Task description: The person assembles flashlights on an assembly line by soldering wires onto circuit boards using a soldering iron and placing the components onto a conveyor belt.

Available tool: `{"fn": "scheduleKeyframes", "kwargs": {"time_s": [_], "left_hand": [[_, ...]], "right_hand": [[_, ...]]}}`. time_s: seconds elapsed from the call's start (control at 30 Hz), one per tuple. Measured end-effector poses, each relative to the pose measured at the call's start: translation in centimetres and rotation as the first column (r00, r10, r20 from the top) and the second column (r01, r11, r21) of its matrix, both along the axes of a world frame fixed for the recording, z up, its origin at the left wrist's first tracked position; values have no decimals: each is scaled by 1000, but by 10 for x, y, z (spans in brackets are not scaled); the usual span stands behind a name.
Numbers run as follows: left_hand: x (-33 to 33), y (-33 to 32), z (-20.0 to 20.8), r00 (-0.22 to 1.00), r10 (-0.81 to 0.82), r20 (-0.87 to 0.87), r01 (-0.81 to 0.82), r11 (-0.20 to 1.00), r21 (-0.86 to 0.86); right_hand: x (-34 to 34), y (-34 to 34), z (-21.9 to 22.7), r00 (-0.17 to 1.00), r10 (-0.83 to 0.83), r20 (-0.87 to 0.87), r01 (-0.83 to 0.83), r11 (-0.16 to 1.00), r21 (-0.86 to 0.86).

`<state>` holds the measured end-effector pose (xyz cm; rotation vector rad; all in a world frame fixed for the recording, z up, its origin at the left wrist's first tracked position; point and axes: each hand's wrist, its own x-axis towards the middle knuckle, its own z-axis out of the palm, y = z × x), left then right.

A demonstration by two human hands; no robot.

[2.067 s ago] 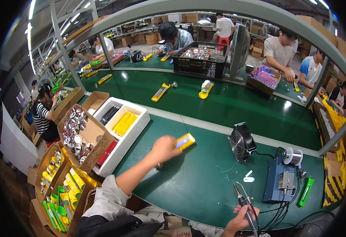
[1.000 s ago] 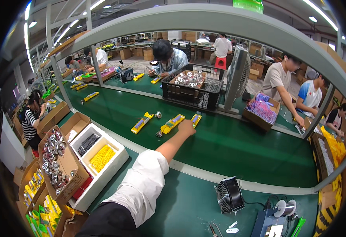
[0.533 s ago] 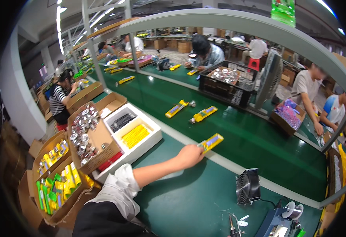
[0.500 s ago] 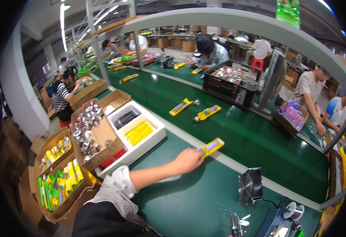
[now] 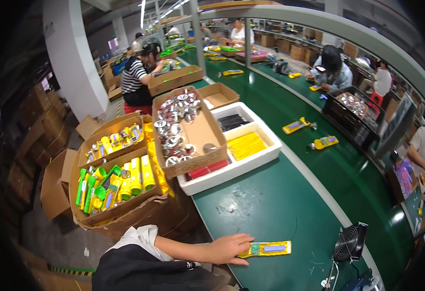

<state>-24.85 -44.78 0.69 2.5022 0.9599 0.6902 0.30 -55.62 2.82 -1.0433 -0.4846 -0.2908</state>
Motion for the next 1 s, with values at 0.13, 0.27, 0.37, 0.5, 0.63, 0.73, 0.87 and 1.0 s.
{"fn": "scheduleKeyframes", "kwargs": {"time_s": [0.13, 0.27, 0.37, 0.5, 0.63, 0.73, 0.87, 1.0], "left_hand": [[-69, 50, 83, 965, 209, 161, -187, 972, -140], [-149, 129, 142, 773, 626, 101, -629, 777, -4], [-190, 180, 129, 842, 537, -43, -536, 843, 45], [-162, 208, 112, 872, 348, -344, -389, 920, -57], [-169, 192, 118, 840, 504, 199, -539, 815, 212], [-130, 143, 139, 838, 458, 296, -499, 863, 78], [-86, 95, 89, 937, 269, 223, -255, 963, -87], [-73, 79, 32, 980, 183, 77, -161, 959, -234]], "right_hand": [[-11, 10, 11, 1000, -10, 19, 10, 1000, 1], [-19, 18, 22, 997, -9, 72, 13, 998, -54], [-17, 18, 13, 991, 44, 126, -29, 993, -117], [-28, 18, 17, 997, 75, 26, -70, 982, -174], [-25, 9, 7, 995, 96, -1, -94, 979, -181], [-21, 2, 1, 999, 49, -19, -52, 973, -226], [-23, -5, 4, 1000, 19, -15, -22, 976, -215], [-22, -28, -9, 993, 7, -120, -42, 956, -290]]}}
